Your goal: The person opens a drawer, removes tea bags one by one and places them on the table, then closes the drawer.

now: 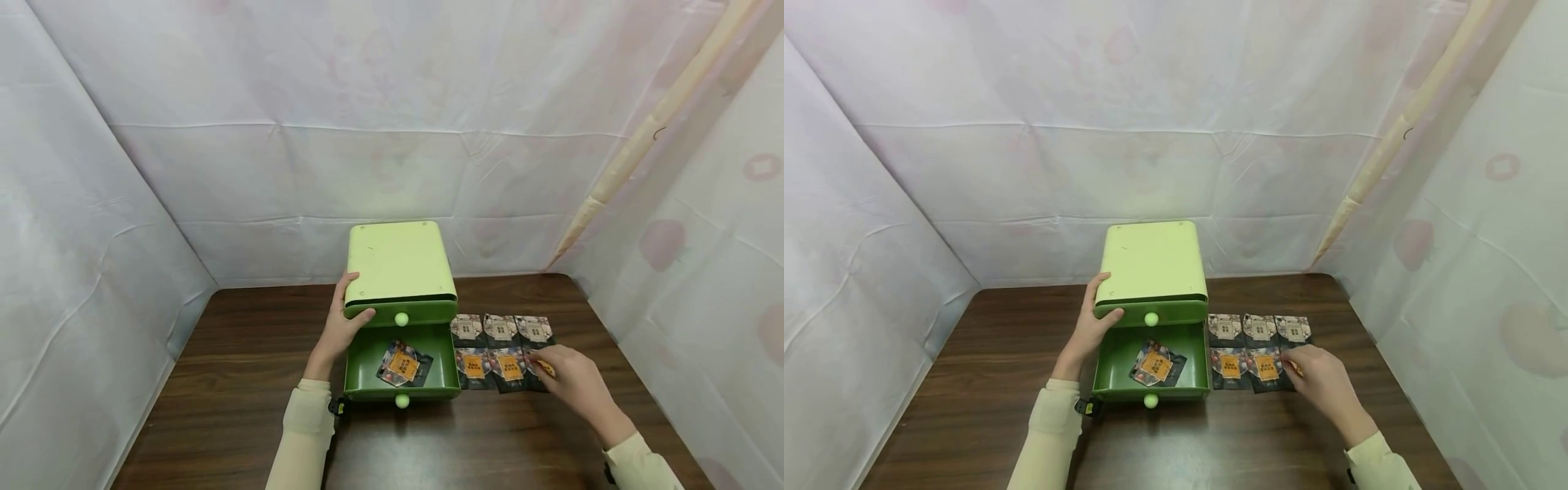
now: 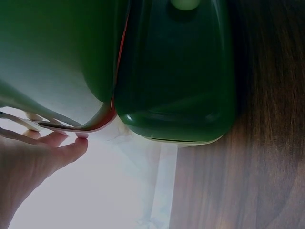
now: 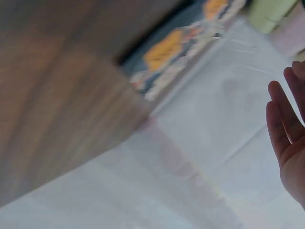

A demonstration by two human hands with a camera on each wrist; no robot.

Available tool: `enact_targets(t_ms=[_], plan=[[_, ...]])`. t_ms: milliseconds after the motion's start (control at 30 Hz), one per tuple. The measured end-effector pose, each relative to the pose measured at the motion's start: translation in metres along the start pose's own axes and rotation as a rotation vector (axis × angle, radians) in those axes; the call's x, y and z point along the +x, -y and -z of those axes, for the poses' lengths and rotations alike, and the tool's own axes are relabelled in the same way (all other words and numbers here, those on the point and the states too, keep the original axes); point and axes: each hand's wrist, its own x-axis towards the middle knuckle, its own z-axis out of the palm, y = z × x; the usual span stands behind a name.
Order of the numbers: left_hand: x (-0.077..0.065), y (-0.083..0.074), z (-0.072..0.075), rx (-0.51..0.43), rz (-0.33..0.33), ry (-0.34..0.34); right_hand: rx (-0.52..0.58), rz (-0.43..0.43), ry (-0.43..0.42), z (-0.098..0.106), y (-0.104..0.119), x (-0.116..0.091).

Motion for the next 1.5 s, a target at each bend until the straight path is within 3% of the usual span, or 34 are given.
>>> enact_targets(t_ms=[267, 800, 1333, 1500], plan=[[-0.001, 0.002, 0.000, -0.022, 0.019, -0.008, 0.007, 0.151, -0.040, 0.007, 0.030, 0.032], [0.006, 0.003, 0.004, 0.008, 0.024, -0.006, 0.050, 0.348, -0.072, 0.003, 0.078, 0.081], [0.004, 0.004, 0.002, -0.013, 0.026, 0.000, 0.060, 0.510, 0.046, -0.028, 0.112, 0.106], [0.003, 0.005, 0.002, 0.009, 0.028, -0.003, 0.035, 0.569, 0.134, -0.039, 0.120, 0.112]])
